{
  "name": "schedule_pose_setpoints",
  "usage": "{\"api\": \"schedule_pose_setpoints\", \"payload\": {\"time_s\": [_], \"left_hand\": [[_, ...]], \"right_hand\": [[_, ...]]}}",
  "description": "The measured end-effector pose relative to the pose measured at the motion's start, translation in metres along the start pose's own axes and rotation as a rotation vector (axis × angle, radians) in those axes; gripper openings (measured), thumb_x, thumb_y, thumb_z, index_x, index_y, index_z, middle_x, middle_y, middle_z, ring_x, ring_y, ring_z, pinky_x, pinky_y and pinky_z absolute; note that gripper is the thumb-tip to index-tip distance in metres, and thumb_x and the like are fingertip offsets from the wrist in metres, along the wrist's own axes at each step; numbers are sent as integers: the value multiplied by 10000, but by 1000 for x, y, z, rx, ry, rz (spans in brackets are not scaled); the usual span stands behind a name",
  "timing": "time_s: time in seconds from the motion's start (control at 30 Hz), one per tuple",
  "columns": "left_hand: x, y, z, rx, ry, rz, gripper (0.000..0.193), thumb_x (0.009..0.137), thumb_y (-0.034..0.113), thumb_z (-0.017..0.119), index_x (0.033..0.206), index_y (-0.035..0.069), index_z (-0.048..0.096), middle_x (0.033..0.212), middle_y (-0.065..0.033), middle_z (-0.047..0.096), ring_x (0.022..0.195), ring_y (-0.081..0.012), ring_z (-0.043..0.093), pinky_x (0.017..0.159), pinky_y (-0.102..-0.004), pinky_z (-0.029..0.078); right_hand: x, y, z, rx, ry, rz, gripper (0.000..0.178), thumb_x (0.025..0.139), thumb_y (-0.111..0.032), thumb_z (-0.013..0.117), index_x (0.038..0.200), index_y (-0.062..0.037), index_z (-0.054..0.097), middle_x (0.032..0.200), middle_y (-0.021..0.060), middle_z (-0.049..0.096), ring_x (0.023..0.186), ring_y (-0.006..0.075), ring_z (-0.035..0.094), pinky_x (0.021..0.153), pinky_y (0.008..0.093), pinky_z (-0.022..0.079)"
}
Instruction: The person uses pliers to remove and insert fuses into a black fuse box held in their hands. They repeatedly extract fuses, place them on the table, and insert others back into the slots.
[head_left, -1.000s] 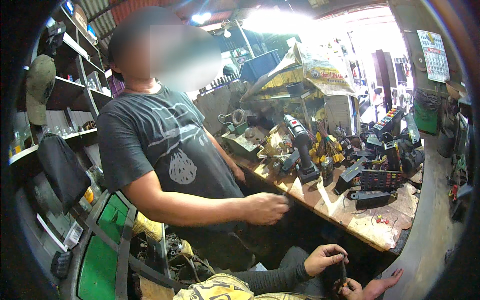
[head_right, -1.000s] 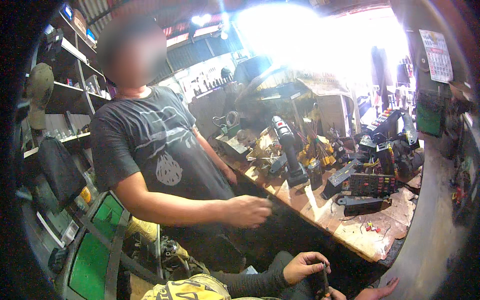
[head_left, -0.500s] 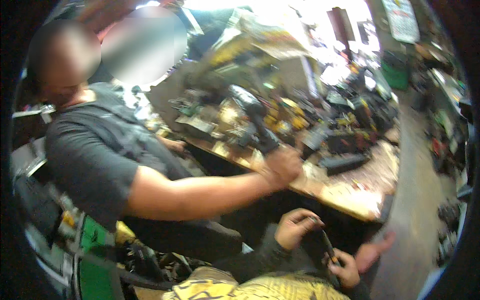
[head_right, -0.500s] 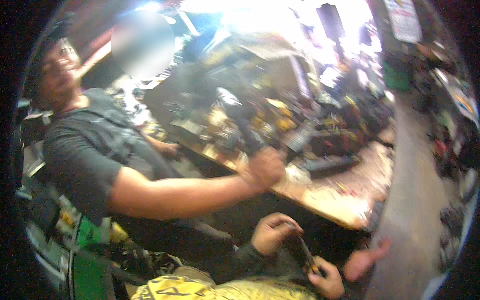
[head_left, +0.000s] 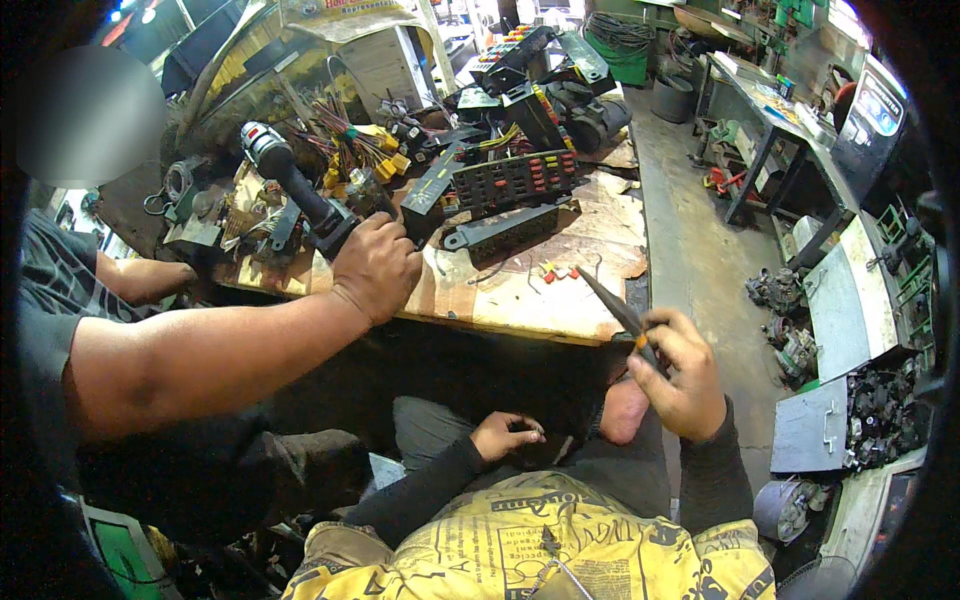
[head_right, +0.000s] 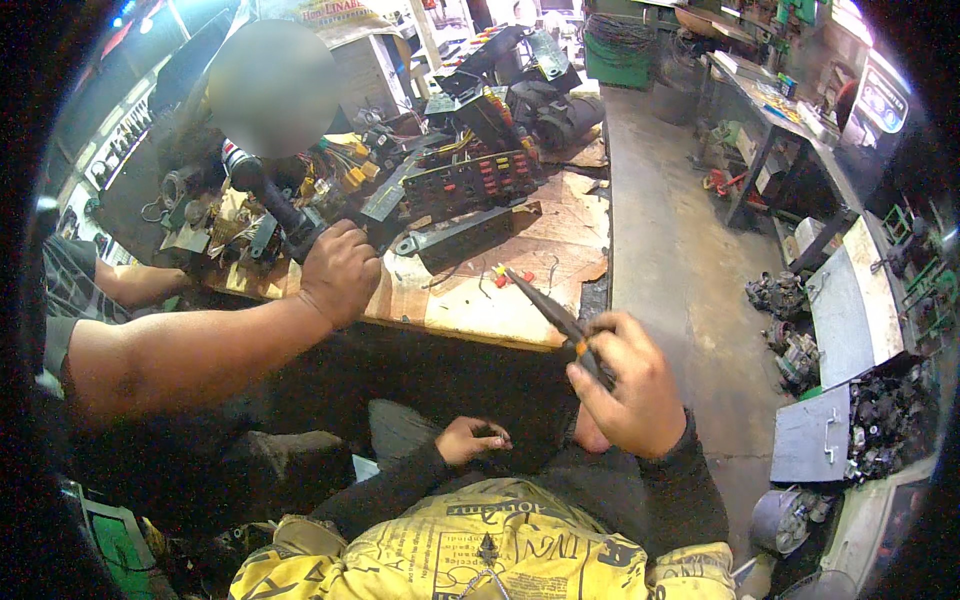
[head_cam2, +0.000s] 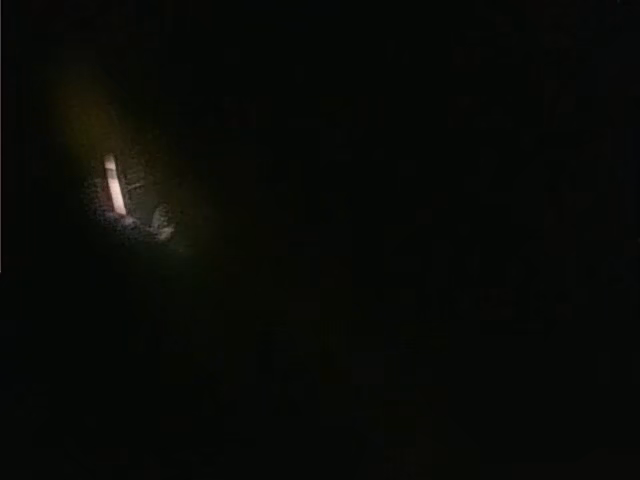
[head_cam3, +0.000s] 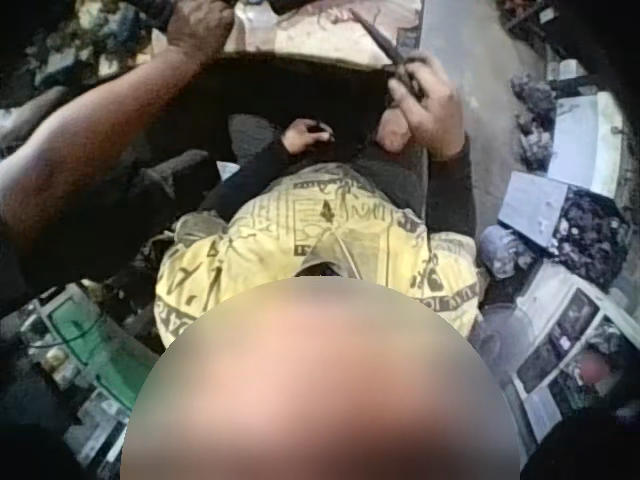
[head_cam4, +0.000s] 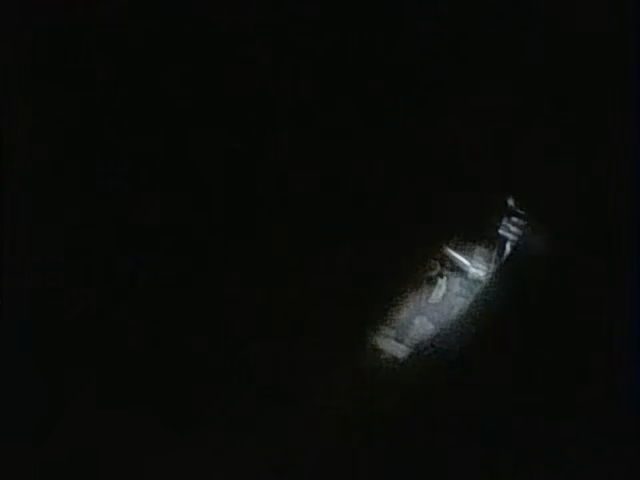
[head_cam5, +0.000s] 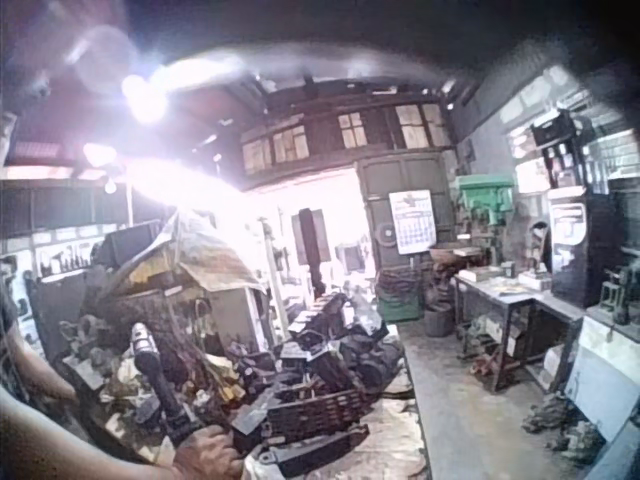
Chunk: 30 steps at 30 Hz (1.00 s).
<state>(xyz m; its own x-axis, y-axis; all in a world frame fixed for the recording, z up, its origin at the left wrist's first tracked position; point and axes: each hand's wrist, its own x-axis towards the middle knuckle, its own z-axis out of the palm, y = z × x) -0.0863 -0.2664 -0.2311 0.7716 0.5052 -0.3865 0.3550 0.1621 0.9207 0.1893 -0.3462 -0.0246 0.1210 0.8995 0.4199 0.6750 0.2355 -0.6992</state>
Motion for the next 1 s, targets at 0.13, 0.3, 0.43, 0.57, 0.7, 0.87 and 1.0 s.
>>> {"api": "schedule_pose_setpoints", "payload": {"time_s": [0.13,0.3,0.43,0.57,0.7,0.87,1.0], "left_hand": [[11,-3,-9,85,-48,-100,288,933,254,674,1091,15,702,1093,-80,704,1047,-186,619,965,-338,449],[18,-15,-17,-28,-75,36,331,939,290,671,1148,34,684,1131,-89,692,1060,-213,615,966,-349,448],[20,-22,-19,16,-78,-12,310,931,292,686,1122,48,681,1116,-84,681,1047,-207,611,963,-345,453],[18,-16,-18,-25,-86,20,301,925,300,697,1105,60,681,1111,-77,678,1054,-201,610,967,-343,457],[12,-8,-19,0,-92,44,312,930,308,687,1113,55,678,1123,-82,674,1074,-204,602,980,-341,447],[15,-13,-17,-64,-107,21,328,936,315,674,1134,54,670,1140,-80,671,1081,-208,597,994,-348,434],[22,-17,-17,-88,-113,56,333,930,330,688,1110,51,669,1102,-79,670,1073,-208,604,978,-346,448]], "right_hand": [[34,-7,7,-257,120,-155,181,778,-120,705,865,18,627,1013,181,608,933,365,612,802,428,499],[76,-11,30,-450,170,-284,144,745,-129,710,820,-24,648,945,136,601,900,312,604,762,413,516],[100,-14,48,-460,180,-344,132,725,-132,698,786,-31,640,934,134,599,889,309,608,751,415,518],[126,-14,55,-514,205,-352,147,743,-166,695,767,-34,634,880,139,574,850,314,600,762,418,513],[139,-14,56,-560,147,-385,159,756,-180,687,762,-29,635,888,142,580,845,319,598,810,429,494],[132,-14,58,-588,125,-390,130,739,-147,679,771,-28,636,888,136,587,825,307,603,721,412,530],[120,-15,59,-595,97,-375,116,720,-120,676,778,-29,633,884,126,583,811,301,609,657,394,546]]}}
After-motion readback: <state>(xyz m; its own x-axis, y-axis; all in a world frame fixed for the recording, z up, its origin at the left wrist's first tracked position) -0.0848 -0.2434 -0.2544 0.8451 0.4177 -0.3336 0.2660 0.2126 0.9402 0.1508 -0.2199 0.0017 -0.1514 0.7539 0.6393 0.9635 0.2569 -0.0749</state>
